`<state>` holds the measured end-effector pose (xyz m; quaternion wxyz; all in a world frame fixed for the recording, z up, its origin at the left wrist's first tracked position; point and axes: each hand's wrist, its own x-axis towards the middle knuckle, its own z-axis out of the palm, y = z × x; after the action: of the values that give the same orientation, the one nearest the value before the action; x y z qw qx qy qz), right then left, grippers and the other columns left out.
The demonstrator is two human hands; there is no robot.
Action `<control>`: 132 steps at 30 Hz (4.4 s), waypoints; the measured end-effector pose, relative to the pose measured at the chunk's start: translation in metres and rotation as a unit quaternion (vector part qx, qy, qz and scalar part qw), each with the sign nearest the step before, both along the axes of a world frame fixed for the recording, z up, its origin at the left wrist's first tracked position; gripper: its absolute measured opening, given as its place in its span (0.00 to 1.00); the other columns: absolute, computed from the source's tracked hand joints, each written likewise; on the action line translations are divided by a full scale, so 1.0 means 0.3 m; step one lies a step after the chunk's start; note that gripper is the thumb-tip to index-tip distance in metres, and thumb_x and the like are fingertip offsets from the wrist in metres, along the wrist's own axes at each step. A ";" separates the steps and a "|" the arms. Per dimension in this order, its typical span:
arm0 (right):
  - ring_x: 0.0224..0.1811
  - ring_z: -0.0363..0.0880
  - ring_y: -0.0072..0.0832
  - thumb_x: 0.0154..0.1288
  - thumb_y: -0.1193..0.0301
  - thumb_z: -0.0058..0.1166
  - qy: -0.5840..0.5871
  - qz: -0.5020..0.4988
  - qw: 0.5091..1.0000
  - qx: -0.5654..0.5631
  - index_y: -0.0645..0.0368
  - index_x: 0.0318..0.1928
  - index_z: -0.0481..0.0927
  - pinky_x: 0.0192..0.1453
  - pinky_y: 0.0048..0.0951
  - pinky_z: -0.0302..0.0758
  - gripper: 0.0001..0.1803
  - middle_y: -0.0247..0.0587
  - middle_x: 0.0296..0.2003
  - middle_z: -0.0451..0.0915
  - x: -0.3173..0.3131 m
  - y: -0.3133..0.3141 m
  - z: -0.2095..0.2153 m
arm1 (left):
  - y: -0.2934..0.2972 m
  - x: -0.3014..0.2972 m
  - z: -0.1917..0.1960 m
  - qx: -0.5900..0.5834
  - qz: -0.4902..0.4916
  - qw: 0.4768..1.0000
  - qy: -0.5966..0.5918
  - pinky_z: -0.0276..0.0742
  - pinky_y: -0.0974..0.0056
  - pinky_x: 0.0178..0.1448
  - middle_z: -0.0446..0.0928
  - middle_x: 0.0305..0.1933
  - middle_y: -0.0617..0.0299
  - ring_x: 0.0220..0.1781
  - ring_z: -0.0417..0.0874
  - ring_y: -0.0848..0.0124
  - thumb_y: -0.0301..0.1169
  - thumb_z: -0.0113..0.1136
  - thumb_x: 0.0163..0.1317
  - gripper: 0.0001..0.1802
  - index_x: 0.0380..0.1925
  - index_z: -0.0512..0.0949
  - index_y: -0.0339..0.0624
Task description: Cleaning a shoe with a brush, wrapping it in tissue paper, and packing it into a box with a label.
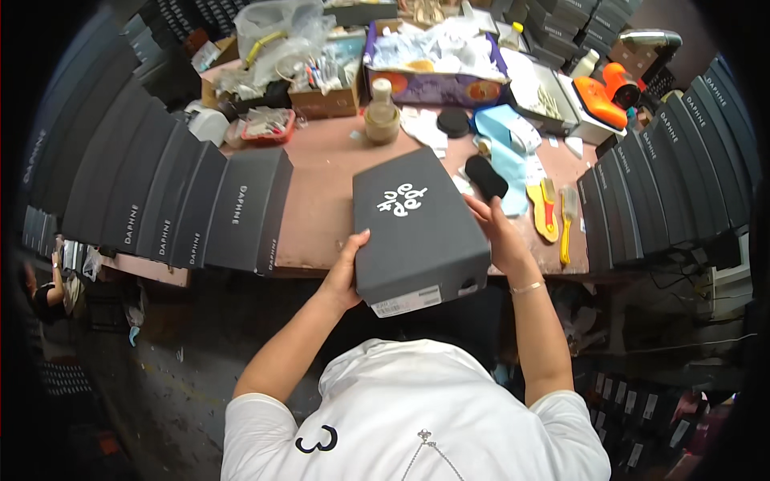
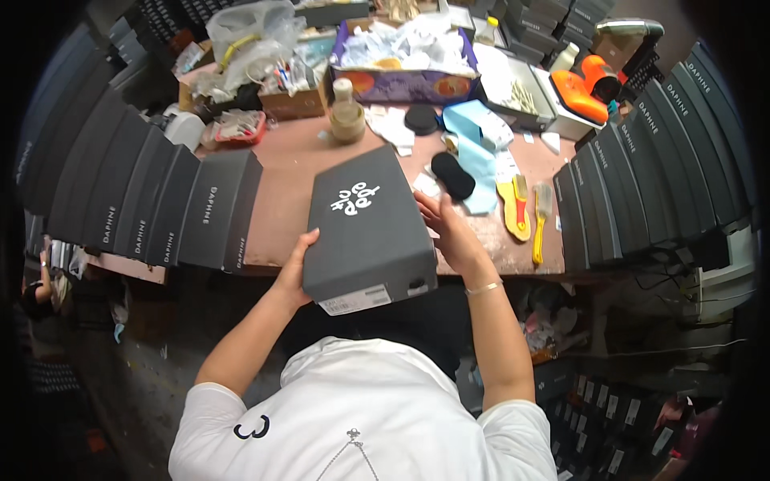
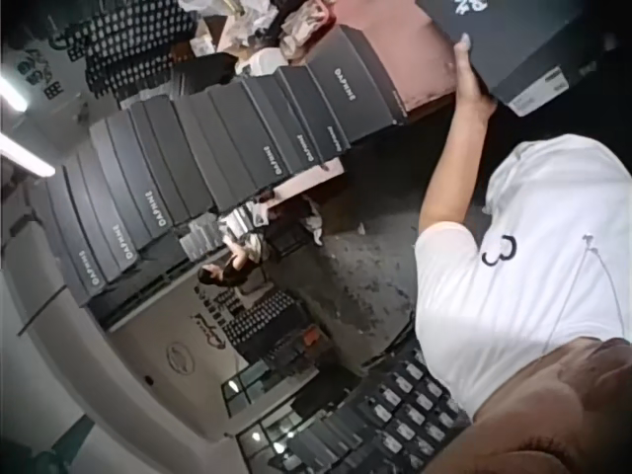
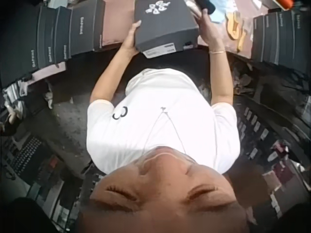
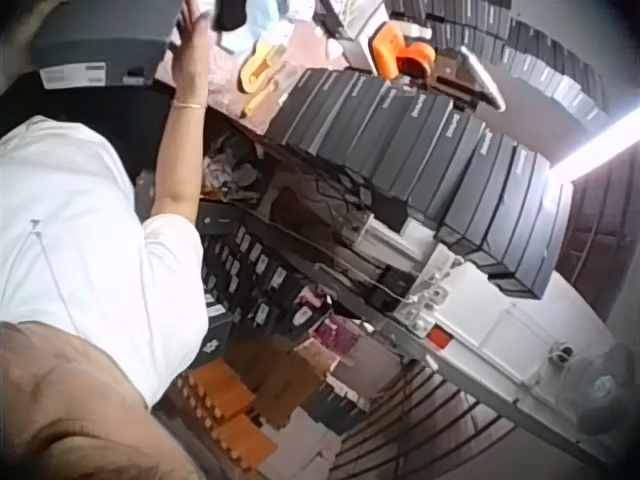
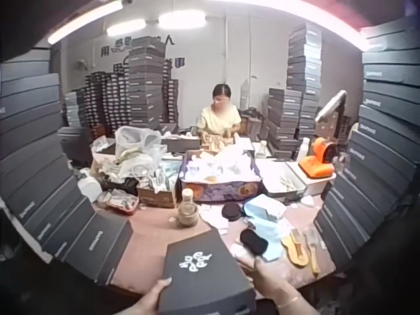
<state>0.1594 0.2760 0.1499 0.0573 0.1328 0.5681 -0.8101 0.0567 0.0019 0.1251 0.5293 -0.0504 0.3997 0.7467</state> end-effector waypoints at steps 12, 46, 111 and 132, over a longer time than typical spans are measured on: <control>0.63 0.68 0.27 0.72 0.48 0.45 0.146 -0.128 0.981 0.013 0.62 0.67 0.63 0.66 0.30 0.65 0.35 0.39 0.61 0.70 0.032 -0.088 0.099 | 0.060 -0.109 0.117 -0.025 -0.076 0.997 0.020 0.66 0.41 0.65 0.55 0.68 0.47 0.68 0.62 0.48 0.73 0.53 0.49 0.54 0.71 0.55 0.55; 0.56 0.68 0.26 0.76 0.52 0.39 0.263 -0.246 0.880 0.309 0.61 0.61 0.69 0.62 0.27 0.63 0.27 0.40 0.54 0.73 -0.094 -0.096 0.130 | 0.121 -0.048 0.128 0.021 0.214 0.892 0.397 0.47 0.57 0.76 0.48 0.75 0.53 0.76 0.51 0.60 0.64 0.36 0.68 0.45 0.72 0.49 0.40; 0.40 0.82 0.33 0.60 0.73 0.59 0.297 -0.136 0.759 0.564 0.63 0.40 0.79 0.47 0.30 0.75 0.09 0.44 0.35 0.82 -0.338 -0.122 0.373 | 0.007 -0.241 0.192 0.002 0.258 0.772 0.581 0.66 0.69 0.60 0.72 0.50 0.63 0.52 0.72 0.77 0.39 0.53 0.71 0.18 0.54 0.72 0.40; 0.73 0.50 0.55 0.30 0.61 0.77 0.291 0.110 0.533 0.787 0.46 0.71 0.59 0.71 0.59 0.51 0.62 0.56 0.69 0.56 -0.185 -0.068 0.384 | 0.029 -0.134 0.171 -0.034 0.229 0.696 0.679 0.59 0.61 0.67 0.68 0.56 0.52 0.61 0.67 0.63 0.27 0.43 0.58 0.20 0.51 0.69 0.35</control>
<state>0.1038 0.2557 0.2650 -0.1503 -0.1819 0.9716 -0.0173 0.0164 0.0105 0.1764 -0.0758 0.3624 0.6520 0.6617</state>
